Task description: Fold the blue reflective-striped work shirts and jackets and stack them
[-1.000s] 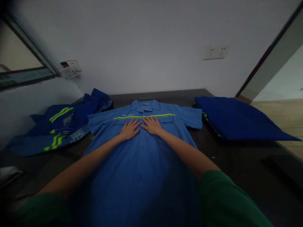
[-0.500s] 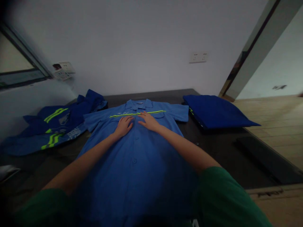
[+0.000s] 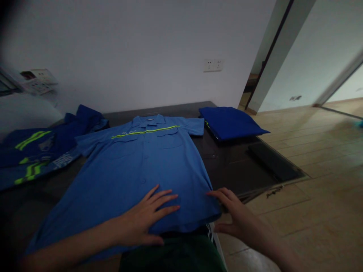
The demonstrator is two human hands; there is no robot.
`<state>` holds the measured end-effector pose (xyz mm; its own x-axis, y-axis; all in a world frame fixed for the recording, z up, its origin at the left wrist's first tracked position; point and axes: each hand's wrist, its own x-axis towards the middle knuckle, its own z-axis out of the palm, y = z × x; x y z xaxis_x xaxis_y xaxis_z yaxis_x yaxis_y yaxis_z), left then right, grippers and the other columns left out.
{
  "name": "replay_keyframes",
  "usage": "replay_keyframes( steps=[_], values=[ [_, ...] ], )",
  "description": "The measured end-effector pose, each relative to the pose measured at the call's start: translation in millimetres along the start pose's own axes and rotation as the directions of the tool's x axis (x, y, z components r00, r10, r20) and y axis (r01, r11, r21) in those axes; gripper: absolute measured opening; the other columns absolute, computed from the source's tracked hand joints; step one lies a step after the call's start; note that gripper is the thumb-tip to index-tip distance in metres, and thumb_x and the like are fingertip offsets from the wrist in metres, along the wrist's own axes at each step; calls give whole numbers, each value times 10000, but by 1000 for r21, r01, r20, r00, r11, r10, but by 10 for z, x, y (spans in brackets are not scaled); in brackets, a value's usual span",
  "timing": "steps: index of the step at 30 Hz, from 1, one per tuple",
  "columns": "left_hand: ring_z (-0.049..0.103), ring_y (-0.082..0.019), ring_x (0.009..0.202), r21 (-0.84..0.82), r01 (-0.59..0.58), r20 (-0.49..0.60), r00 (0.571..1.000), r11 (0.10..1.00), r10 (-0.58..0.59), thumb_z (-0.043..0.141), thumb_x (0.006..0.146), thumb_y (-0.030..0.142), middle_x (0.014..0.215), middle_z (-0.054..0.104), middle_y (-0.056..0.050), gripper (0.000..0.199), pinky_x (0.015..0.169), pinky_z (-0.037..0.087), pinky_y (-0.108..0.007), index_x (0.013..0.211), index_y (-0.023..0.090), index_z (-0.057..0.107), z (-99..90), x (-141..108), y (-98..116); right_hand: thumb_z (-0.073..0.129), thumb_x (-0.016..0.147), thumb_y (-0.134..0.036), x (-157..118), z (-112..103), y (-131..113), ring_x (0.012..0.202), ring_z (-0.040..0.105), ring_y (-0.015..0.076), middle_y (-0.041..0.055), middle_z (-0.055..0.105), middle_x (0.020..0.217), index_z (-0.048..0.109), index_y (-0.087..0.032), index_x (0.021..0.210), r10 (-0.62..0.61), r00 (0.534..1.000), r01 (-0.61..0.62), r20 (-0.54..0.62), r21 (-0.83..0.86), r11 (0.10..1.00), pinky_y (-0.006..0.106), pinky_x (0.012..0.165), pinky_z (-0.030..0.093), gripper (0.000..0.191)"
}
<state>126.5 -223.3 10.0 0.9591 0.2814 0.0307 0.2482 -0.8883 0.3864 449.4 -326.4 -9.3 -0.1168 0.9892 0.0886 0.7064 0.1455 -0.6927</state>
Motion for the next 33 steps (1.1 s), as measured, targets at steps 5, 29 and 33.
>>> replay_keyframes(
  steps=[5, 29, 33],
  values=[
    [290, -259, 1422, 37, 99, -16, 995, 994, -99, 587, 845, 201, 1527, 357, -38, 742, 1165, 197, -583, 1492, 362, 260, 162, -157, 107, 558, 788, -222, -146, 485, -20, 964, 604, 230, 80, 538, 1146, 523, -341, 1237, 76, 959, -53, -274, 89, 995, 383, 768, 551, 466],
    [595, -134, 1178, 232, 110, -513, 858, 967, 25, 364, 967, 115, 1246, 655, -29, 447, 1031, 485, -290, 1372, 235, 509, 537, -653, 58, 445, 821, -149, -209, 455, 91, 834, 628, 180, 55, 603, 982, 591, -236, 1051, -18, 875, -54, -483, -135, 989, 296, 689, 538, 286],
    [523, -154, 1266, 259, 169, -490, 872, 951, -21, 445, 931, 90, 1318, 604, -48, 433, 1054, 468, -328, 1335, 214, 537, 657, -678, 69, 455, 813, -149, -218, 504, 169, 832, 629, 191, 55, 633, 979, 541, -229, 1132, 0, 877, -98, -480, -179, 979, 299, 686, 527, 339]
  ],
)
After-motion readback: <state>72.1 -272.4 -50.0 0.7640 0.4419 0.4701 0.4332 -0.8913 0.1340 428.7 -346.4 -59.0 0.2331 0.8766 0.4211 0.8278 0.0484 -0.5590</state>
